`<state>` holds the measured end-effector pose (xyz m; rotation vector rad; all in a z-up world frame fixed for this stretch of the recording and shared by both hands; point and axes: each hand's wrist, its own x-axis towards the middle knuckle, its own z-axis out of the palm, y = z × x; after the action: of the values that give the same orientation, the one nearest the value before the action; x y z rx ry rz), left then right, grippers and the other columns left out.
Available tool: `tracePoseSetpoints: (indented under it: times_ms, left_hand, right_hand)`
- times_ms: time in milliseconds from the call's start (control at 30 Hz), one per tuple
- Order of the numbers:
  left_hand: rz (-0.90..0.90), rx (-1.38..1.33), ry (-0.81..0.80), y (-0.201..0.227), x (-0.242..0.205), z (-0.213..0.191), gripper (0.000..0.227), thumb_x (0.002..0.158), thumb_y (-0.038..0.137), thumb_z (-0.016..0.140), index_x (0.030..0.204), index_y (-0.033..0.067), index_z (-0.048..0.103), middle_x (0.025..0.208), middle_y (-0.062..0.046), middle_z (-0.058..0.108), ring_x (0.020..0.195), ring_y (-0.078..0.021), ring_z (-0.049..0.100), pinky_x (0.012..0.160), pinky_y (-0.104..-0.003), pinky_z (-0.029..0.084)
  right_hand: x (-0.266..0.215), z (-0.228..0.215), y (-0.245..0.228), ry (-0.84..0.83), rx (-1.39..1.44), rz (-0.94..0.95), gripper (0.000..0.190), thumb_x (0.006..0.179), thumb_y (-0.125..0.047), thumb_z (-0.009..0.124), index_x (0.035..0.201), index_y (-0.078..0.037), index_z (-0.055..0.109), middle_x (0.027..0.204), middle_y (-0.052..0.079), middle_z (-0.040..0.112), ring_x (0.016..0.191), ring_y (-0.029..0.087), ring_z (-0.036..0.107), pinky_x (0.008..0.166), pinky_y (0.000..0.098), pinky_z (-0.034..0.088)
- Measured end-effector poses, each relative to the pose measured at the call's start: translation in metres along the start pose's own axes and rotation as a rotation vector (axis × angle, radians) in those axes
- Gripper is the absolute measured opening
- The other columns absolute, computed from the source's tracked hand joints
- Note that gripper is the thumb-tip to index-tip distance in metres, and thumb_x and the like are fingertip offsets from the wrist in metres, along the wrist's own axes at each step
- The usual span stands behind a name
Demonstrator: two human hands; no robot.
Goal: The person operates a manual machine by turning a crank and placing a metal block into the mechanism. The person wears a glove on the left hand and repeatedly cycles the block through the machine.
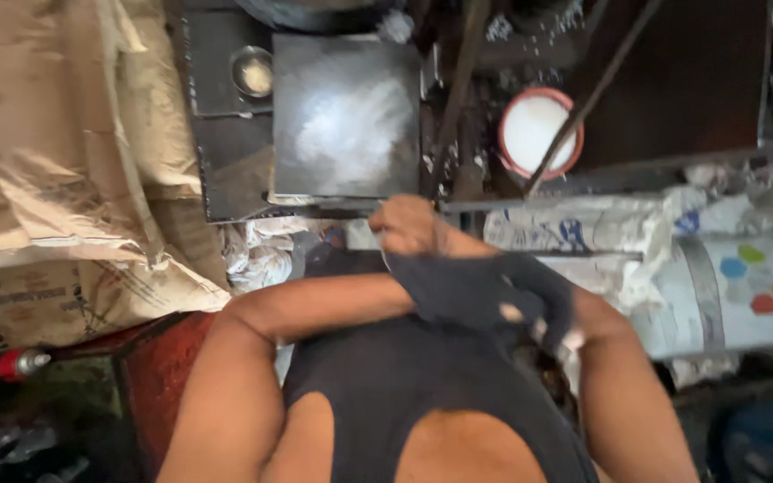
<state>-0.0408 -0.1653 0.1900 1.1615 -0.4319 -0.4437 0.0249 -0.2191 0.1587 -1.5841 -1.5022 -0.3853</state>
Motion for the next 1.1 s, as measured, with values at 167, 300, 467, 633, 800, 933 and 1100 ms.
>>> tracePoseSetpoints:
  times_ms: [167, 300, 467, 633, 800, 933, 1100]
  left_hand:
    - [-0.160, -0.082, -0.041, -0.016, -0.020, -0.070, 0.041, 0.100, 0.035, 0.056, 0.129, 0.0058, 0.062, 0.104, -0.004, 0.075, 0.077, -0.0130, 0.066, 0.067, -0.029, 0.055]
    - [-0.366, -0.130, 0.135, -0.047, -0.026, -0.157, 0.041, 0.100, 0.035, 0.057, 0.129, 0.0061, 0.062, 0.103, -0.003, 0.075, 0.076, -0.0123, 0.066, 0.066, -0.028, 0.055]
    - [-0.527, 0.037, 0.353, -0.133, 0.006, -0.217, 0.043, 0.097, 0.029, 0.066, 0.131, 0.0039, 0.061, 0.106, -0.003, 0.072, 0.086, -0.0125, 0.069, 0.074, -0.030, 0.057]
    - [-0.191, 0.544, 0.412, -0.185, 0.111, -0.245, 0.056, 0.098, 0.035, 0.072, 0.140, 0.0014, 0.058, 0.107, -0.014, 0.075, 0.094, -0.0189, 0.068, 0.083, -0.032, 0.055]
    - [-0.383, 0.660, 0.375, -0.179, 0.177, -0.249, 0.050, 0.091, 0.039, 0.068, 0.131, 0.0079, 0.067, 0.102, -0.017, 0.078, 0.094, -0.0255, 0.076, 0.084, -0.036, 0.056]
    - [-0.104, 0.961, 0.441, -0.171, 0.188, -0.246, 0.038, 0.086, 0.033, 0.070, 0.113, 0.0068, 0.077, 0.103, -0.021, 0.076, 0.097, -0.0366, 0.071, 0.083, -0.044, 0.055]
    - [-0.129, 0.933, 0.435, -0.191, 0.203, -0.240, 0.031, 0.094, 0.027, 0.059, 0.112, 0.0119, 0.078, 0.105, -0.020, 0.075, 0.101, -0.0398, 0.070, 0.087, -0.048, 0.054]
  right_hand:
    - [-0.034, -0.002, -0.006, 0.013, -0.264, 0.462, 0.014, 0.090, -0.014, 0.075, 0.100, -0.007, 0.068, 0.096, 0.011, 0.068, 0.084, 0.030, 0.068, 0.070, 0.0408, 0.055]
    - [-0.084, -0.025, 0.000, 0.326, -0.501, 0.909, 0.006, 0.095, -0.008, 0.074, 0.099, -0.005, 0.072, 0.088, 0.012, 0.070, 0.077, 0.030, 0.067, 0.068, 0.0398, 0.053]
    - [-0.132, -0.043, 0.033, 0.619, -0.674, 1.105, 0.011, 0.104, -0.011, 0.069, 0.101, -0.001, 0.070, 0.078, 0.014, 0.066, 0.065, 0.029, 0.063, 0.060, 0.0401, 0.049]
    - [-0.144, -0.034, 0.044, 0.620, -0.771, 1.215, 0.015, 0.103, -0.015, 0.070, 0.095, -0.002, 0.068, 0.067, 0.015, 0.063, 0.056, 0.031, 0.062, 0.053, 0.0415, 0.045]
    - [-0.142, -0.033, 0.041, 0.601, -0.790, 1.165, 0.014, 0.105, -0.015, 0.068, 0.097, -0.003, 0.067, 0.073, 0.015, 0.064, 0.060, 0.033, 0.063, 0.054, 0.0406, 0.046]
    - [-0.134, -0.037, 0.046, 0.592, -0.840, 1.219, 0.023, 0.103, -0.016, 0.070, 0.085, -0.003, 0.065, 0.069, 0.016, 0.061, 0.057, 0.033, 0.060, 0.054, 0.0414, 0.045]
    - [-0.131, -0.042, 0.044, 0.481, -0.816, 1.239, 0.027, 0.104, -0.019, 0.068, 0.082, -0.003, 0.064, 0.071, 0.016, 0.060, 0.061, 0.035, 0.060, 0.054, 0.0424, 0.045]
